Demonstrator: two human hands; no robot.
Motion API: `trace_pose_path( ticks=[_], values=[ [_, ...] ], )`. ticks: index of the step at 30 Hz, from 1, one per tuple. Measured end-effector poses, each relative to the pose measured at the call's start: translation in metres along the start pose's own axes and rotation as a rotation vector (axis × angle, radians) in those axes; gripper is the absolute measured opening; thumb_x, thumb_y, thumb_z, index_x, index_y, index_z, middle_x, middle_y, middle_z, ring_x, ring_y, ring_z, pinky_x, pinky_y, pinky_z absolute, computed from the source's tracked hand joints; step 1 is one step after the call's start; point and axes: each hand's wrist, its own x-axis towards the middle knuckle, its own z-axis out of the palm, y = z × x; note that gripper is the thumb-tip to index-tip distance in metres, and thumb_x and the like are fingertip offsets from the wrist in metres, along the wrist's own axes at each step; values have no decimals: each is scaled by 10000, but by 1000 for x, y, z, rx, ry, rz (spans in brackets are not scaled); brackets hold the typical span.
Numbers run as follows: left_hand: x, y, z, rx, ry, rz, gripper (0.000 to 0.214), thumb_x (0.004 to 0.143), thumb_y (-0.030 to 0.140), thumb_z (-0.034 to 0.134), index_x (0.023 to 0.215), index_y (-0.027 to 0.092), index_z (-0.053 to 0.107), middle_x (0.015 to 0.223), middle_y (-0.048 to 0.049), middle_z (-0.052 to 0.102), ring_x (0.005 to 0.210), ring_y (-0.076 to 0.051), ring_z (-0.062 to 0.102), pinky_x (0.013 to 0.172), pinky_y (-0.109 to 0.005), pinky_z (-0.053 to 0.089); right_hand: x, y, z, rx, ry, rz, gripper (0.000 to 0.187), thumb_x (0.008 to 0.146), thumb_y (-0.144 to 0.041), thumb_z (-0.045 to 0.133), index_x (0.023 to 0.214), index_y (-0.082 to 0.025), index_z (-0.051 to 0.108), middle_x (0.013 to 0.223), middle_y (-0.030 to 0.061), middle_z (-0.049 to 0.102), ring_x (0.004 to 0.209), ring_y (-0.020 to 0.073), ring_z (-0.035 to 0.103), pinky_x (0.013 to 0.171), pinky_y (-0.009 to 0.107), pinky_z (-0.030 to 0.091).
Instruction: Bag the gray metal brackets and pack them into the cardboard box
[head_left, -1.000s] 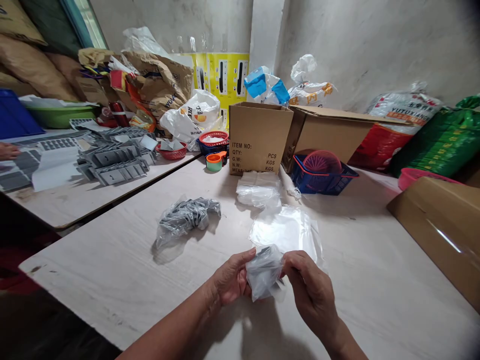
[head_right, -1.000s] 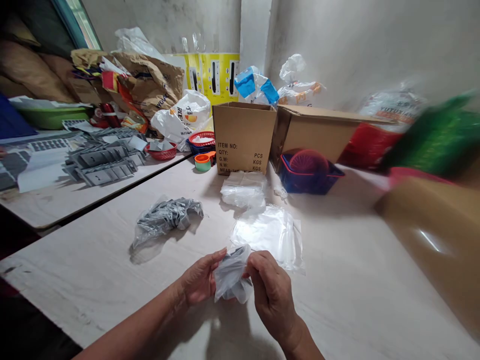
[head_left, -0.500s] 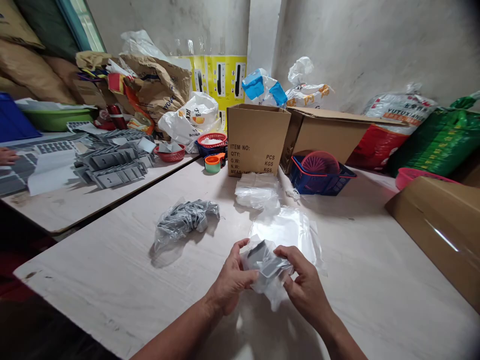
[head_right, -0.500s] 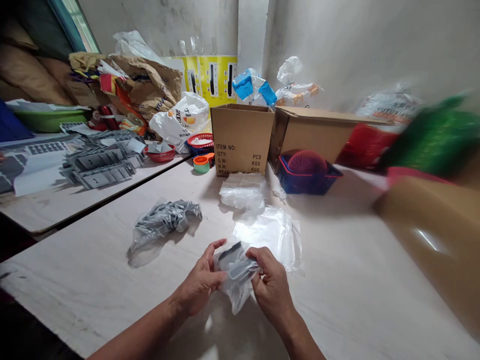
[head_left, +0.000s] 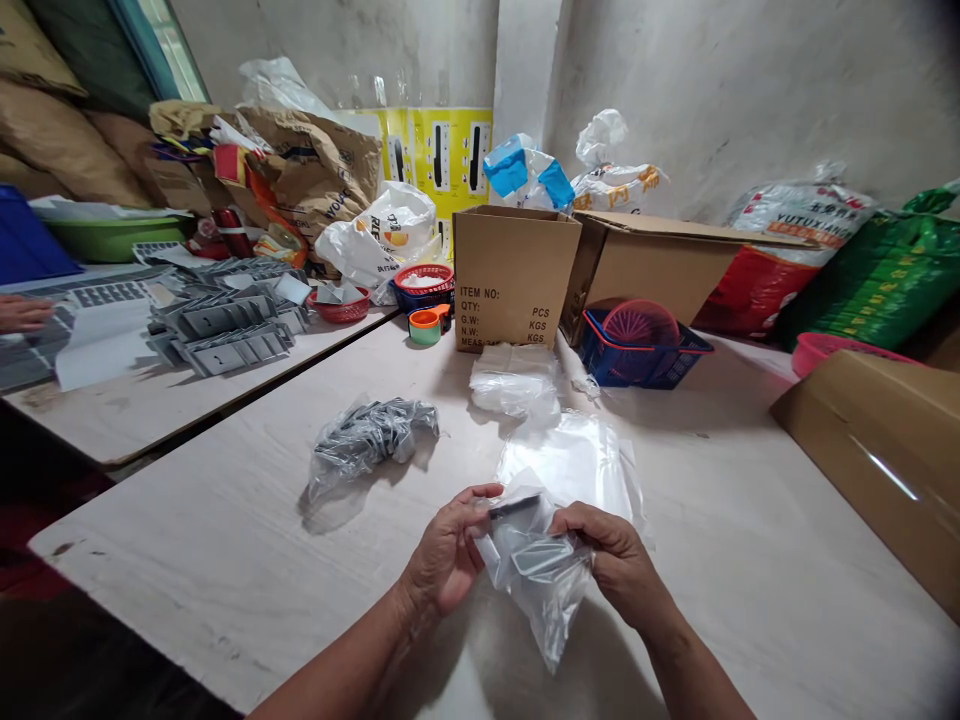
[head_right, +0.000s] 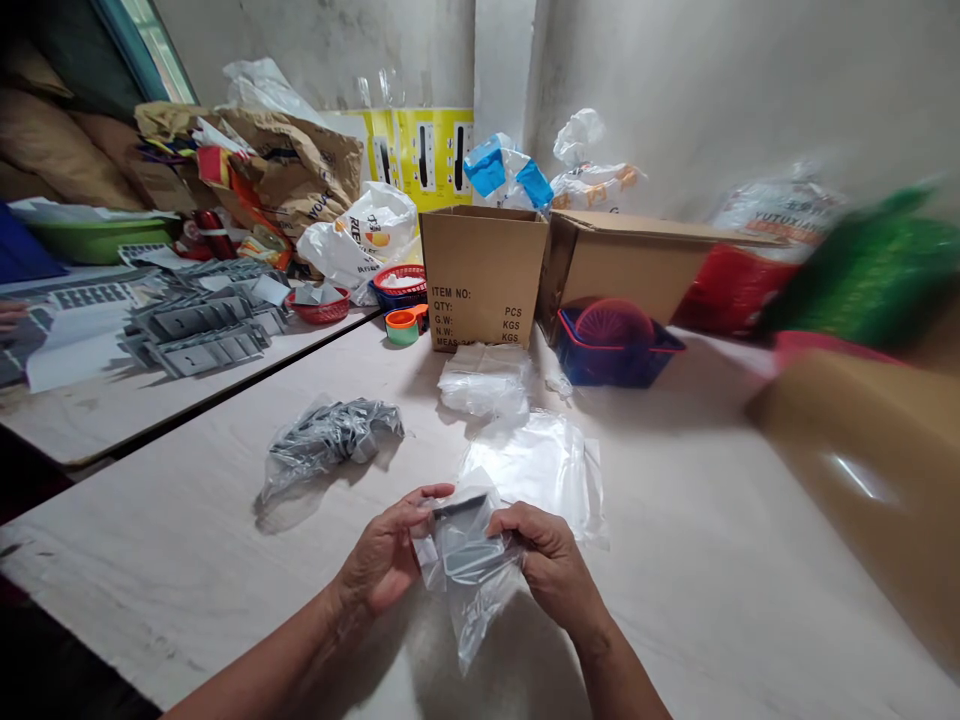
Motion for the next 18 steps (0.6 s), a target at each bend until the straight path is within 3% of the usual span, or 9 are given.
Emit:
trace_pose_path(
  ticks=[5,12,15,18],
  values=[
    [-2,3,1,41,-22,-36,356,720,185,657,1059,117,570,965,-116,669,770,-159,633,680,-252,476,-1,0,-5,68,-59,39,218,687,-51,585,792,-218,678,776,-9,581,717,134,510,652,237,378],
    [1,10,2,116,44,68,341,715,218,698,1030,147,589,1119,-131,634,946,-211,627,780,-303,492,-1,-2,-5,-72,-143,-4,183,722,-79,579,785,-211,688,725,-4,588,689,133,507,666,244,381],
    [-2,12,2,179,70,36,354,691,271,723,1007,174,597,938,-66,667,746,-144,632,676,-265,493,-1,-2,-5,-33,-104,-17,158,721,-101,596,788,-213,686,741,-2,594,693,138,514,654,241,387],
    [-2,9,-4,262,28,-55,282,666,332,739,845,158,608,695,-1,604,565,-92,549,527,-207,421,-1,-3,-6,-26,-89,-26,131,726,-120,613,787,-211,685,757,3,597,703,144,523,660,245,395]
  ],
)
